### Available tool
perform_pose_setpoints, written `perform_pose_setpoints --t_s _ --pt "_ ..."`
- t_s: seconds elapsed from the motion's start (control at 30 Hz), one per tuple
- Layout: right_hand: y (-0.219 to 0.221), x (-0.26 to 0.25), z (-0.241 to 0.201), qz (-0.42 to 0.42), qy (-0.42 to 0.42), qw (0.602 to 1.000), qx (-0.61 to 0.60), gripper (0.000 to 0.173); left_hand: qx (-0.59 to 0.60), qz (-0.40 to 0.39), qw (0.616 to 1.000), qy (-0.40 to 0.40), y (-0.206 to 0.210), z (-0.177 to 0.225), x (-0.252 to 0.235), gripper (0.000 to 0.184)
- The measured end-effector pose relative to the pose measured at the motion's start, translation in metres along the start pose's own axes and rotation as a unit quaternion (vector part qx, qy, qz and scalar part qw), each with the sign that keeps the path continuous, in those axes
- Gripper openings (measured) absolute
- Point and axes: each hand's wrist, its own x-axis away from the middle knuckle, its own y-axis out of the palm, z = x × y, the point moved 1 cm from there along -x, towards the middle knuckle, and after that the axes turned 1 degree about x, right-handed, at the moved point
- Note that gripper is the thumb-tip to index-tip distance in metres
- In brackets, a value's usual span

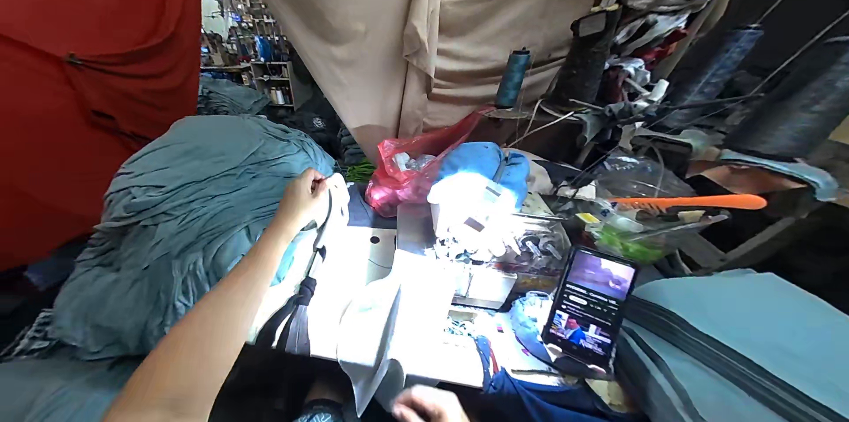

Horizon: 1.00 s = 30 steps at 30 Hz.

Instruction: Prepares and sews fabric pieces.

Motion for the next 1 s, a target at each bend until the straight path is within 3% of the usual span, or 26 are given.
perform_pose_setpoints --t_s 0.03,0.1,0.17,0.23,0.3,0.4,0.47,0.57,0.73,0.87,1.0 --pt "-0.006 -0.024 -0.019 0.051 -0.026 0.998 -0.033 0.016 0.035 0.013 0.999 -0.001 -0.008 0.009 0.003 0.026" --pt "-0.013 -0.072 -0.057 0.094 0.015 0.975 -0.202 0.027 0.108 0.031 0.994 -0.01 -0.022 0.027 0.015 0.023" --pt "-0.01 -0.117 -0.085 0.069 0.087 0.908 -0.404 0.047 0.15 0.027 0.988 -0.017 -0.033 0.043 0.034 0.018" --pt "-0.002 -0.15 -0.104 0.061 0.149 0.833 -0.529 0.033 0.152 -0.019 0.988 -0.007 -0.041 0.052 0.056 0.015" --pt "0.0 -0.163 -0.122 0.085 0.147 0.809 -0.563 0.012 0.135 -0.081 0.988 -0.006 -0.053 0.054 0.076 0.014" --pt "-0.011 -0.159 -0.129 0.186 0.105 0.837 -0.503 0.012 0.184 -0.104 0.975 -0.062 -0.079 0.048 0.1 0.015" --pt "-0.022 -0.153 -0.12 0.231 0.085 0.833 -0.496 0.013 0.241 -0.092 0.962 -0.087 -0.094 0.033 0.109 0.016" --pt "-0.035 -0.146 -0.116 0.231 0.072 0.821 -0.518 0.011 0.277 -0.086 0.951 -0.111 -0.102 0.018 0.115 0.019" --pt "-0.047 -0.14 -0.136 0.238 0.001 0.846 -0.477 0.016 0.305 -0.093 0.944 -0.089 -0.109 0.012 0.116 0.022" --pt "-0.044 -0.162 -0.123 0.242 0.044 0.886 -0.393 0.008 0.182 -0.043 0.975 -0.123 -0.108 -0.022 0.106 0.024" --pt "-0.023 -0.18 -0.094 0.197 0.082 0.914 -0.345 0.012 0.062 -0.059 0.98 -0.18 -0.089 -0.061 0.108 0.028"
